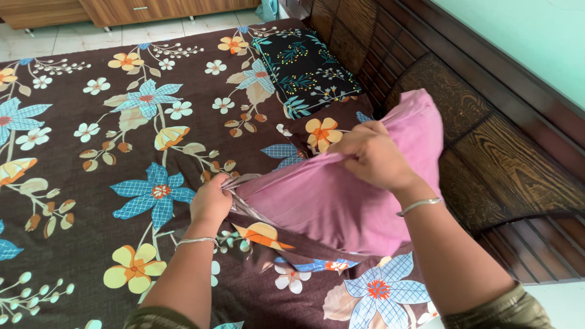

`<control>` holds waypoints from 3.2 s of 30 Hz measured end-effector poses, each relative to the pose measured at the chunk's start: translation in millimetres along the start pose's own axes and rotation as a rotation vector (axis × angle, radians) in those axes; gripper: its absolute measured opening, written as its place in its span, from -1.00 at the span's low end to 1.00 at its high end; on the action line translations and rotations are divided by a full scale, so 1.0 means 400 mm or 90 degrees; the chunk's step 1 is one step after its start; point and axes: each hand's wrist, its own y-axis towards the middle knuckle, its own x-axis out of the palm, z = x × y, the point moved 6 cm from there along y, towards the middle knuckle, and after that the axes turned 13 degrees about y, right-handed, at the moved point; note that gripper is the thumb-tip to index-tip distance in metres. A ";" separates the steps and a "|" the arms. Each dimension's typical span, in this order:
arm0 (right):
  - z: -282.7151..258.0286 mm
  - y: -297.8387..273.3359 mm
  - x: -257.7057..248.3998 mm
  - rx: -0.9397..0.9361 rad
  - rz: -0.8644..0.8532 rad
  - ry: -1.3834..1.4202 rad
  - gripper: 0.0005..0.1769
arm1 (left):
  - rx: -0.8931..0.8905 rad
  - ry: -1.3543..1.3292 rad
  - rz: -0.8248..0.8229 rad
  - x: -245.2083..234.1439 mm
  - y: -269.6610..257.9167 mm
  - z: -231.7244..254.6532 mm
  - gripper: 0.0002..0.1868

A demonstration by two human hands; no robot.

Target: The person inserts a white pillow into a brown floral pillowcase by hand and then pulls a pink pillowcase over it. They also pick up a brown bag containing various small items from the floor.

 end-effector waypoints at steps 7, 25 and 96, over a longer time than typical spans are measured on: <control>0.116 -0.011 0.179 0.167 -0.049 0.233 -0.79 | 0.087 -0.165 0.098 -0.038 -0.069 0.184 -0.83; 0.038 0.011 0.330 0.236 -0.185 -0.030 -0.04 | 0.277 -0.173 0.137 -0.166 -0.162 0.279 -0.65; -0.184 0.086 0.398 0.207 -0.094 0.561 0.02 | 0.098 -0.802 0.011 -0.299 -0.190 0.075 -0.46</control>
